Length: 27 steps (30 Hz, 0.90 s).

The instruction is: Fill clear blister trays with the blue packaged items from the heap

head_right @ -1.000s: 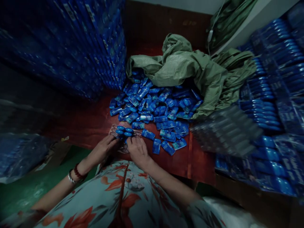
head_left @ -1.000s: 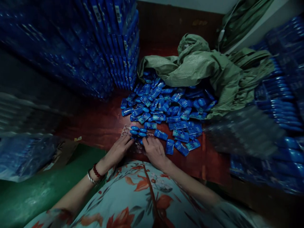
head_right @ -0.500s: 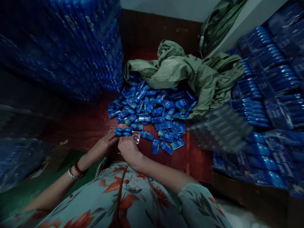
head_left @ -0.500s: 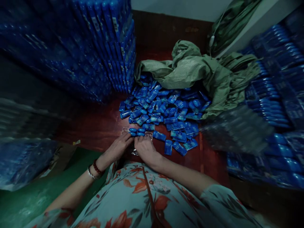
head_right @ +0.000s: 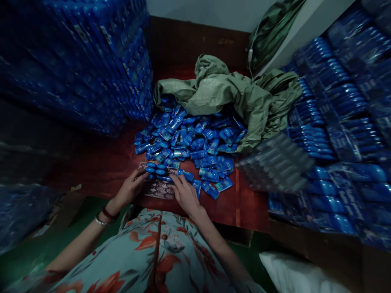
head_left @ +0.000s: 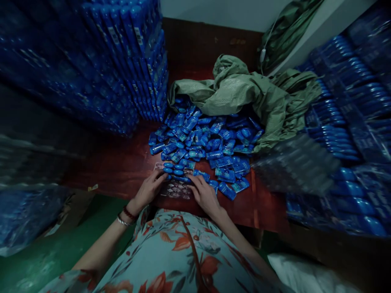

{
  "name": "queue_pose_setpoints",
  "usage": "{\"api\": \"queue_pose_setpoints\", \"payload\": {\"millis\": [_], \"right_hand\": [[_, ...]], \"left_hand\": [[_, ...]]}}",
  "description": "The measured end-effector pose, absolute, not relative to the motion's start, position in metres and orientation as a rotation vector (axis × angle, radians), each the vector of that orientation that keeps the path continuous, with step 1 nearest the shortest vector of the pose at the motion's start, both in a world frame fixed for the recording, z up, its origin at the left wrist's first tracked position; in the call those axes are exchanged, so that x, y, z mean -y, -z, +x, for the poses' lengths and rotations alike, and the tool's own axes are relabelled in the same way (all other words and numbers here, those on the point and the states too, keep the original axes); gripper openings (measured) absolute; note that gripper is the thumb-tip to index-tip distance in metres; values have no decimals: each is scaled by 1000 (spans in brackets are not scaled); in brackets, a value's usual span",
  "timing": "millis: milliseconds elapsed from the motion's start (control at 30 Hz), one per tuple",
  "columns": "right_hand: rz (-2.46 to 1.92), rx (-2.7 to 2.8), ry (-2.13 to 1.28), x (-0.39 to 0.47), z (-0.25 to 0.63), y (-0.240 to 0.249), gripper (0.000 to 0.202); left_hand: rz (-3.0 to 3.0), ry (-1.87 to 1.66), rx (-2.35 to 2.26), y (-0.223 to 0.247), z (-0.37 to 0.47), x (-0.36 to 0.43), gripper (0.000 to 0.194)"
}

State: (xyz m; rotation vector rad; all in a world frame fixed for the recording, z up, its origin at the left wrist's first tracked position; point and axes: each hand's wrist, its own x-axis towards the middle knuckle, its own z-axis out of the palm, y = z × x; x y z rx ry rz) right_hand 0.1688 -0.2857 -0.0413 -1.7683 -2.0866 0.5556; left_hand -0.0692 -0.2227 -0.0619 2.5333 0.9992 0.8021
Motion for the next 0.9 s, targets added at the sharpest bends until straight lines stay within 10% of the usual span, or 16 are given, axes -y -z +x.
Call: {"api": "queue_pose_setpoints", "payload": {"millis": [900], "right_hand": [[-1809, 2674, -267, 260, 130, 5, 34]], "left_hand": [[2416, -761, -940, 55, -64, 223, 34]]}}
